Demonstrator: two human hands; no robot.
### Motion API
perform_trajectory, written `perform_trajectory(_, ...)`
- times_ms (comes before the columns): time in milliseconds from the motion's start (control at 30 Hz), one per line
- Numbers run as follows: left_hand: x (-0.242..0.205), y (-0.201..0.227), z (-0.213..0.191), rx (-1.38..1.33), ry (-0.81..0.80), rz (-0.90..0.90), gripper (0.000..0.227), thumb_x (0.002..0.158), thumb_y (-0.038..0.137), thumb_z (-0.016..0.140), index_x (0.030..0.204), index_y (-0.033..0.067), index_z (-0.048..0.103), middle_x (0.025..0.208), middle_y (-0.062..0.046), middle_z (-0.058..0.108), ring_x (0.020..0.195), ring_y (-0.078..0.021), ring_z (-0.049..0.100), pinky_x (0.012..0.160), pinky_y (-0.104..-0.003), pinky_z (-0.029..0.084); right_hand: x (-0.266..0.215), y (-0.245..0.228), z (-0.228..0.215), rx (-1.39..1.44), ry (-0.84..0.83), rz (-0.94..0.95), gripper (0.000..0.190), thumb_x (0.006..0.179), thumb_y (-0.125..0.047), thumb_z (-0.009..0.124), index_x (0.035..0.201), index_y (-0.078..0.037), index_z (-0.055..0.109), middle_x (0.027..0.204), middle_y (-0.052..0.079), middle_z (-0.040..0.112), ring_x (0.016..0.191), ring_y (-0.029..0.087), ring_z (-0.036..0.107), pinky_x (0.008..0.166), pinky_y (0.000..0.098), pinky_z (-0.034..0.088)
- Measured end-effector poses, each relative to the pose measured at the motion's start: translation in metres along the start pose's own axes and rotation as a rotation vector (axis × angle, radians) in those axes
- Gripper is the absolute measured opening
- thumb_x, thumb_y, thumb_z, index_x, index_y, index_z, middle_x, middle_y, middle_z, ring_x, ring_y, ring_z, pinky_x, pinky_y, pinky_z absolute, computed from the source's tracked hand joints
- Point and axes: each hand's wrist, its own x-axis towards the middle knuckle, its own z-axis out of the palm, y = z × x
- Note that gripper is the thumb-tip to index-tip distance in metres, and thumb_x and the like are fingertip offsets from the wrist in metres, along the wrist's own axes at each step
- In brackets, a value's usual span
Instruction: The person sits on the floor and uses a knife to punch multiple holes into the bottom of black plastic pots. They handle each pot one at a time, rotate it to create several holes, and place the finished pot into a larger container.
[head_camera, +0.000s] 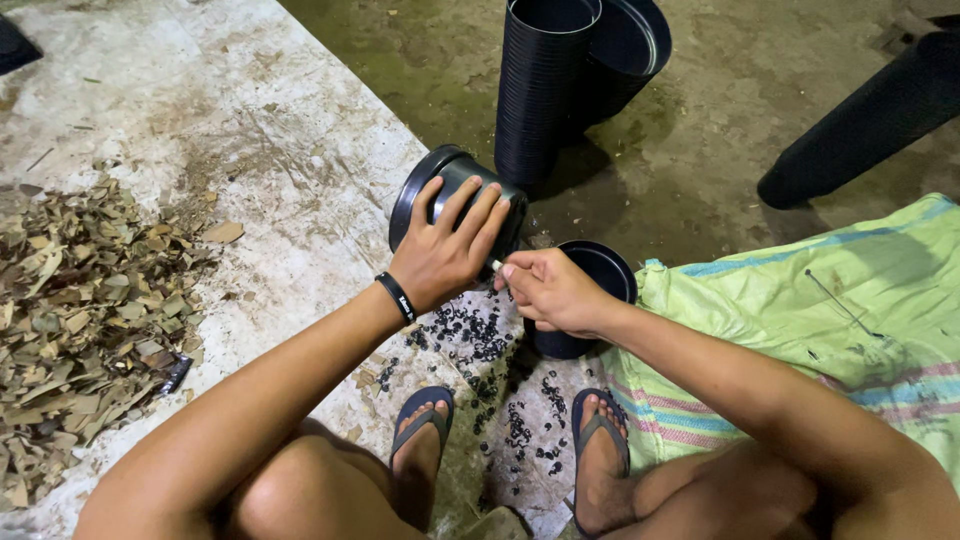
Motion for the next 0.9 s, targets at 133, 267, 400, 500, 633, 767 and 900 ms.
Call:
perform_trajectory(133,0.007,-0.002,-0.007,-0.147,-0.066,-0.018,0.07,0.088,0.034,0.066,0.145,-0.0041,0.052,0.15,-0.019,0.052,0.141,-0.0348,0.045,0.114,-0.06,0.03,0.005,0.006,-0.005,-0.192,0.033,-0.086,0.026,0.107,-0.021,0.049,0.092,-0.002,0.06,0.058,-0.005,0.042,0.044,0.004,0.034,0.039,0.0243,0.026)
perform_trajectory(267,0.013,-0.001,-0.013,-0.181,-0.232,-0.022,0.096,0.064,0.035,0.082,0.146,-0.0029,0.048,0.149,-0.017,0.051,0.14,-0.0331,0.045,0.112,-0.059,0.032,0.011,0.015,-0.007,-0.357,0.032,-0.283,0.026,0.106,-0.016,0.053,0.09,0.002,0.061,0.071,-0.004,0.053,0.063,0.004,0.045,0.053,0.0252,0.039)
perform_trajectory(400,0.017,0.001,-0.014,-0.243,-0.369,-0.029,0.116,0.046,0.036,0.091,0.145,-0.0039,0.045,0.146,-0.018,0.05,0.137,-0.0346,0.045,0.109,-0.059,0.032,0.008,0.013,-0.005,-0.613,0.081,-0.335,0.026,0.104,-0.017,0.058,0.093,0.006,0.061,0.071,0.007,0.054,0.07,0.01,0.046,0.06,0.0315,0.045)
perform_trajectory(500,0.015,0.0,-0.014,-0.29,-0.323,-0.023,0.11,0.051,0.035,0.092,0.143,-0.0039,0.046,0.144,-0.018,0.052,0.135,-0.0353,0.046,0.109,-0.06,0.033,0.003,0.002,0.001,-0.717,0.109,-0.423,0.025,0.099,-0.017,0.058,0.106,0.005,0.066,0.076,0.016,0.067,0.065,0.016,0.058,0.064,0.0344,0.051)
perform_trajectory(633,0.014,0.0,-0.01,-0.346,-0.354,-0.036,0.113,0.046,0.035,0.093,0.141,-0.004,0.047,0.14,-0.017,0.052,0.132,-0.0353,0.048,0.106,-0.06,0.034,-0.005,-0.013,0.008,-0.825,0.136,-0.363,0.026,0.098,-0.019,0.059,0.106,0.004,0.067,0.077,0.025,0.069,0.067,0.033,0.068,0.065,0.0433,0.054)
perform_trajectory(767,0.013,-0.001,-0.007,-0.361,-0.426,-0.063,0.115,0.044,0.037,0.094,0.14,-0.0021,0.047,0.138,-0.016,0.053,0.129,-0.034,0.049,0.104,-0.059,0.036,-0.01,-0.019,0.015,-0.978,0.14,-0.399,0.023,0.097,-0.018,0.059,0.101,0.003,0.066,0.076,0.028,0.067,0.072,0.046,0.068,0.063,0.0509,0.053)
perform_trajectory(900,0.012,-0.002,-0.004,-0.34,-0.44,-0.048,0.119,0.04,0.039,0.095,0.14,-0.0024,0.046,0.138,-0.017,0.054,0.127,-0.0345,0.05,0.104,-0.058,0.036,-0.008,-0.017,0.017,-1.065,0.124,-0.369,0.02,0.099,-0.019,0.058,0.097,0.001,0.061,0.071,0.026,0.066,0.069,0.047,0.067,0.062,0.053,0.053)
